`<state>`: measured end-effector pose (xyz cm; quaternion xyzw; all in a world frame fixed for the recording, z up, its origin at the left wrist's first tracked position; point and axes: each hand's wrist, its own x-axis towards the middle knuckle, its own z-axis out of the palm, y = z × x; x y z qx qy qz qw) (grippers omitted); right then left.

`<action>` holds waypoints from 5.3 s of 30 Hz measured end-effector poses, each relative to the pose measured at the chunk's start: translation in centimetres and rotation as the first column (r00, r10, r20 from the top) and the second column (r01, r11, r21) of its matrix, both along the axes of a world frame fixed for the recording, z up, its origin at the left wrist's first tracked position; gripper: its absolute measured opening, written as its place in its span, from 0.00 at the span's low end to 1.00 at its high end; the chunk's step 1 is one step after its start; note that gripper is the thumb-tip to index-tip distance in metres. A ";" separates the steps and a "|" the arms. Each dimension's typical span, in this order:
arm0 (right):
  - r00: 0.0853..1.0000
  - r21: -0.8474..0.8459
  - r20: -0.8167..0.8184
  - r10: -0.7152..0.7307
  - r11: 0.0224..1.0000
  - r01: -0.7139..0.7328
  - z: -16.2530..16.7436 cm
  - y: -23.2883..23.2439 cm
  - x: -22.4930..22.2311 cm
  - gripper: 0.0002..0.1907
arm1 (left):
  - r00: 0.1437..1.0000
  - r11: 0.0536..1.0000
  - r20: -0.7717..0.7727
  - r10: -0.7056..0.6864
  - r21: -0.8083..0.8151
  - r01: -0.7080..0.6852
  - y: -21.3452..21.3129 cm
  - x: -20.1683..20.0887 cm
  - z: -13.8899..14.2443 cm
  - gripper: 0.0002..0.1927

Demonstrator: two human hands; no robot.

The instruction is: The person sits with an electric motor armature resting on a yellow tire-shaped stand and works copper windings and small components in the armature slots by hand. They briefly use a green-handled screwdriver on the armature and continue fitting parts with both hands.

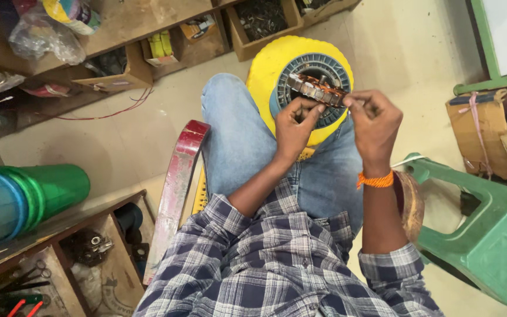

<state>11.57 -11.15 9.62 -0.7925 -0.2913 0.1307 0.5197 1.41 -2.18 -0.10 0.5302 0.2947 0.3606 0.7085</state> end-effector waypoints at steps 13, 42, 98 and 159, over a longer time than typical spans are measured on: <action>0.985 -0.014 0.168 -0.030 0.999 0.033 -2.2 -1.2 -3.8 0.04 | 0.997 0.356 -0.049 0.065 0.934 0.023 2.6 -1.2 1.3 0.21; 0.999 -0.007 -0.014 0.040 0.999 -0.040 0.5 0.4 1.0 0.03 | 1.000 1.000 0.022 -0.006 0.008 0.006 -0.1 0.1 0.0 0.03; 0.992 0.026 -0.039 0.119 0.993 -0.118 0.7 0.8 1.8 0.03 | 0.990 0.989 0.141 -0.012 -0.141 0.032 0.3 0.0 0.2 0.03; 0.991 -0.030 0.132 -0.033 0.999 0.037 -2.6 -0.9 -3.1 0.04 | 0.999 0.770 0.022 0.037 0.637 -0.042 1.1 -1.5 1.0 0.12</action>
